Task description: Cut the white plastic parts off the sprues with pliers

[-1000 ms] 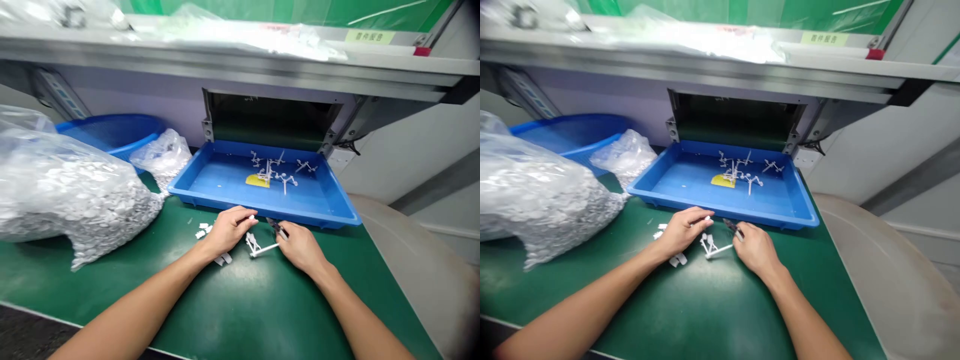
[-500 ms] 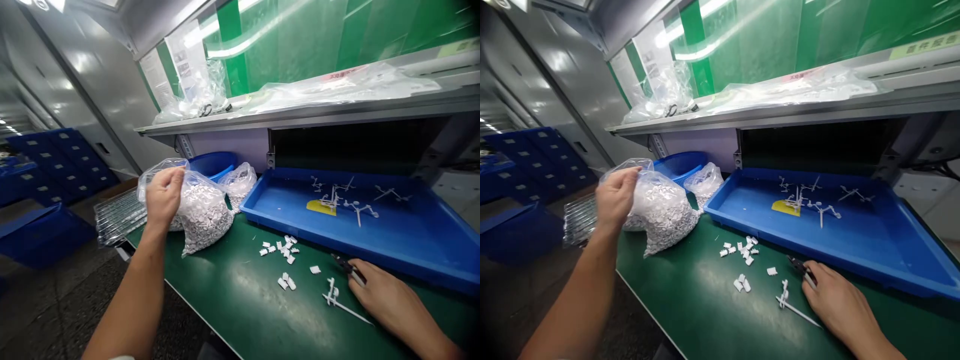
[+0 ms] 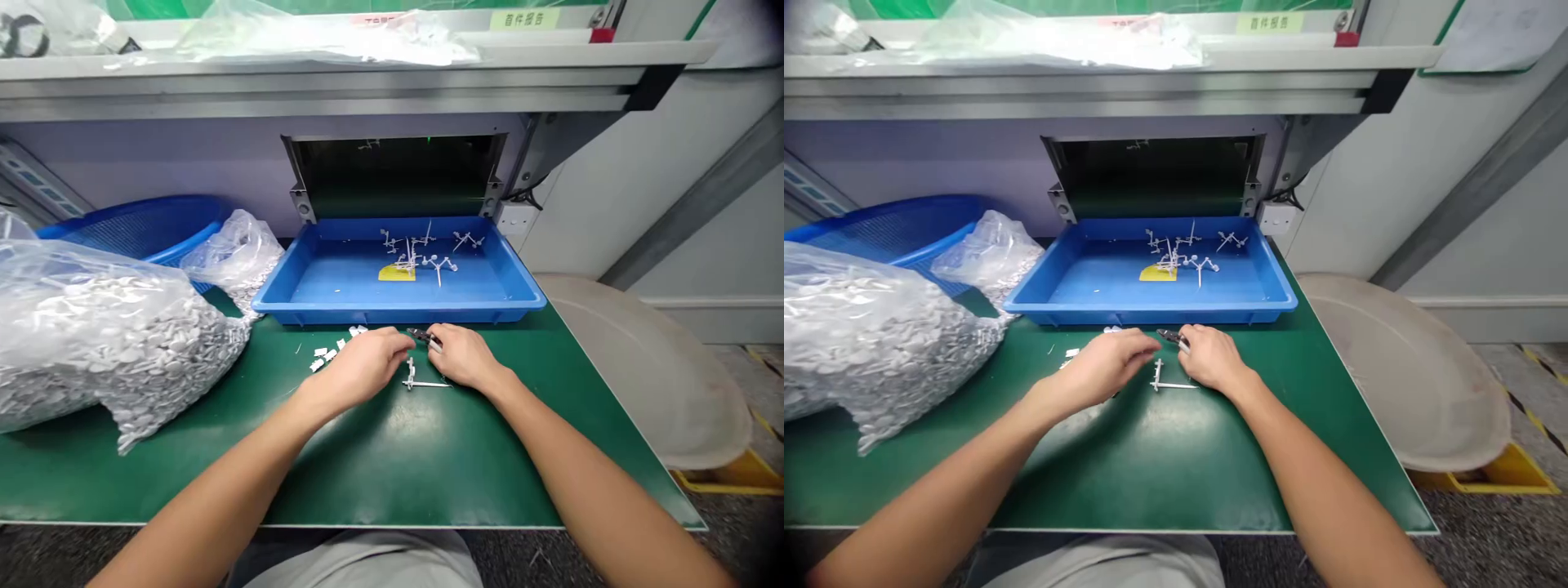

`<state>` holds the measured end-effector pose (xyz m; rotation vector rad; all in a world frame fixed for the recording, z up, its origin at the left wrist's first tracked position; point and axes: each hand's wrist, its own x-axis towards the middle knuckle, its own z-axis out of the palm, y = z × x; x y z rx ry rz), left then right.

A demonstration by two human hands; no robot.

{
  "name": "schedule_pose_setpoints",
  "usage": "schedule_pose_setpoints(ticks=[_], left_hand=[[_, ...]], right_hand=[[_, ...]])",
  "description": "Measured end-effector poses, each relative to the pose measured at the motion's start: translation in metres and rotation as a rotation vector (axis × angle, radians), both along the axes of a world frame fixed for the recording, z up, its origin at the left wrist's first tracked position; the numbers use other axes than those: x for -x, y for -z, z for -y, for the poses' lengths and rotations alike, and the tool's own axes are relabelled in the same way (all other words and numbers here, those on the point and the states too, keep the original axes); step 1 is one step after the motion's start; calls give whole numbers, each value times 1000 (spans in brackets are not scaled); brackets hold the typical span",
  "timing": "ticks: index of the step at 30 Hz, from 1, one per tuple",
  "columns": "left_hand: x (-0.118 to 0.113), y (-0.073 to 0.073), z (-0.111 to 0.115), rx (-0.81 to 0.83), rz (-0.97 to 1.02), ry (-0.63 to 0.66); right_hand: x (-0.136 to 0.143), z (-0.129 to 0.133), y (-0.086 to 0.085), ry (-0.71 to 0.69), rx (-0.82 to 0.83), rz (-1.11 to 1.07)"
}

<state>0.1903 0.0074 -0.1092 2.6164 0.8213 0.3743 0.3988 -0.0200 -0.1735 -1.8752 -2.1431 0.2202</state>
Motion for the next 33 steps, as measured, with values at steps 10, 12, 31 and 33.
schedule_pose_setpoints(ticks=[10, 12, 31, 33], left_hand=[[-14, -13, 15, 195, -36, -175], [-15, -6, 12, 350, -44, -197], [-3, 39, -3, 1678, 1246, -438], [-2, 39, -2, 1681, 1248, -431]], right_hand=[[-2, -4, 2, 14, 1, -75], [-2, -4, 2, 27, -7, -109], [26, 13, -4, -79, -198, -315], [25, 12, -3, -80, -195, -315]])
